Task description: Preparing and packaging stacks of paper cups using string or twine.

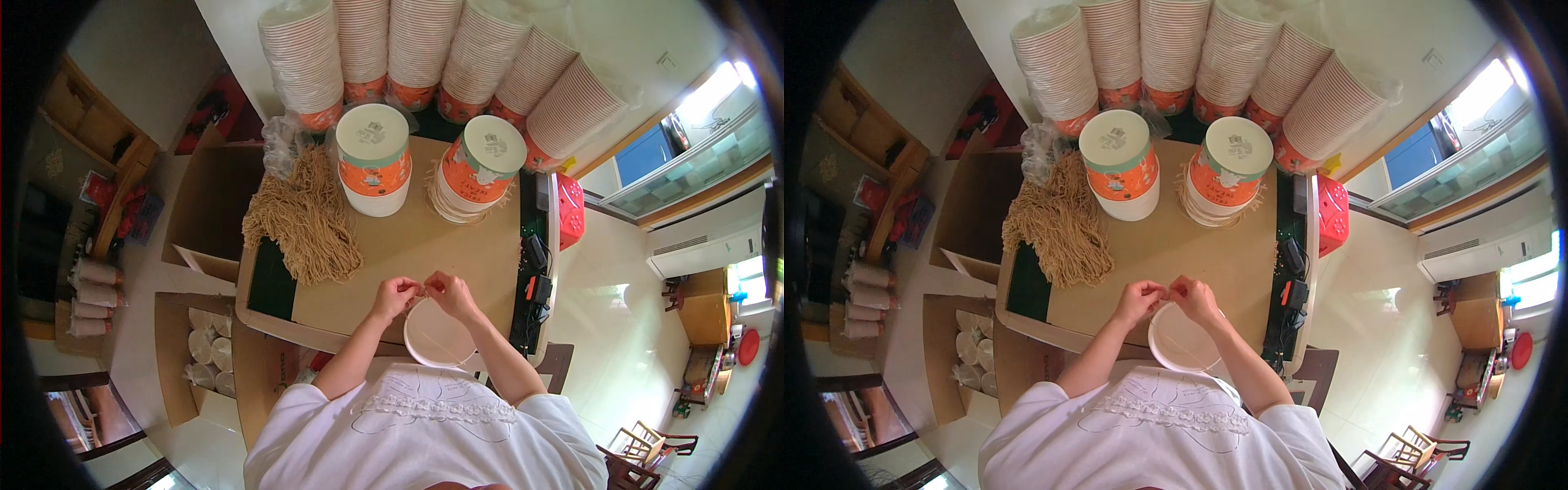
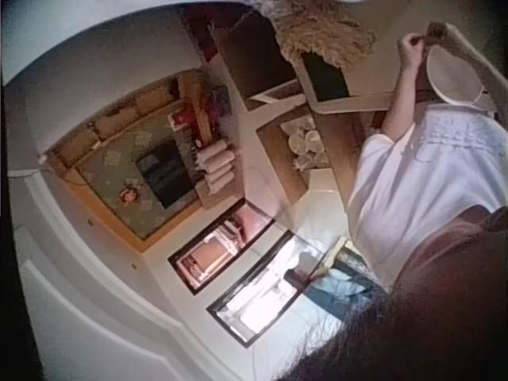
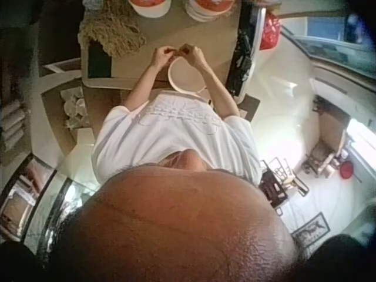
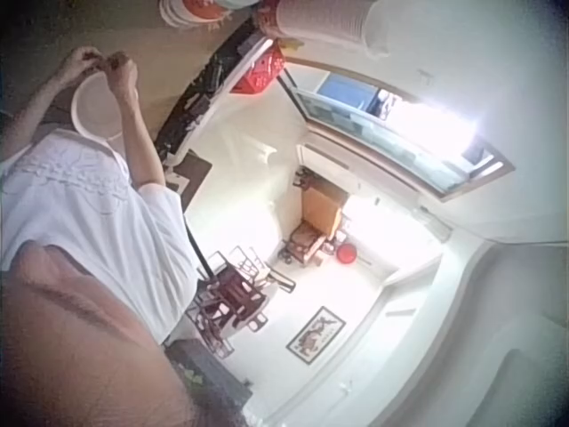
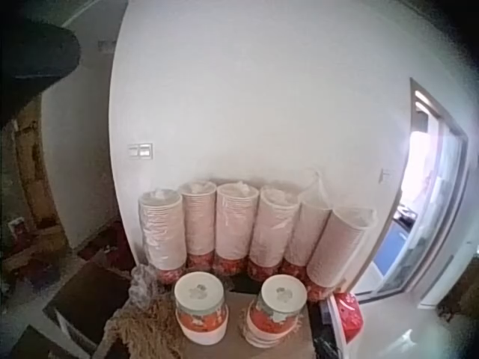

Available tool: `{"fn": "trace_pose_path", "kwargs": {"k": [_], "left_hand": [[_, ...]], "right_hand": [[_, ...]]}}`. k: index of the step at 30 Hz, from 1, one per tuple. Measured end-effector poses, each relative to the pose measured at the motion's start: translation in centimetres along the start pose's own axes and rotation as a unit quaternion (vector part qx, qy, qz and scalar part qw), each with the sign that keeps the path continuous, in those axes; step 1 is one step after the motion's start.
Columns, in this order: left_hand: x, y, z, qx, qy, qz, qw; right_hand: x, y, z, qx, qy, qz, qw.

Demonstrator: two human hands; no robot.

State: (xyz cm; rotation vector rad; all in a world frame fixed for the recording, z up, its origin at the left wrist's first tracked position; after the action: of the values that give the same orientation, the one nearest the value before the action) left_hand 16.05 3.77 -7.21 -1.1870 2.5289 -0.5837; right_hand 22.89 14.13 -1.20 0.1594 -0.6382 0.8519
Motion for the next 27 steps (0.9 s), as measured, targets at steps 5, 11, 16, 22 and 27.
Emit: {"fn": "trace_pose_path", "kwargs": {"k": [5,11,16,22,27], "left_hand": [[0.7,0.0,1.4,0.052,-0.031,-0.002,0.998],[1.1,-0.2,1.8,0.074,-0.035,-0.003,0.997],[1.1,0.0,2.3,0.092,-0.072,0.004,0.993],[0.7,0.2,3.5,0.105,-0.148,0.030,0.983],[-0.8,-1.1,0.3,0.042,-0.062,0.058,0.995]], "right_hand": [[-0.1,0.1,-0.7,0.000,0.017,-0.003,1.000],[-1.6,0.1,0.2,-0.024,-0.045,0.099,0.994],[-2.2,0.1,-0.1,-0.025,-0.097,0.130,0.986],[-2.5,0.3,-1.7,-0.020,-0.037,0.142,0.989],[-2.3,0.3,-2.5,-0.027,-0.026,0.140,0.990]]}}
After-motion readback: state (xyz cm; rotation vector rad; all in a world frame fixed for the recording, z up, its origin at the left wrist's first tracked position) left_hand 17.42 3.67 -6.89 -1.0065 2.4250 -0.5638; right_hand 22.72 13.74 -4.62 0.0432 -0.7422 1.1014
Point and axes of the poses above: each hand's wrist, its own y-axis towards the middle knuckle, its own x-axis out of the back of the hand, z = x × y, the point moved 10 cm from there along y, towards the middle knuckle, and after that the axes turned 13 degrees about -z, right-handed, at the moved point
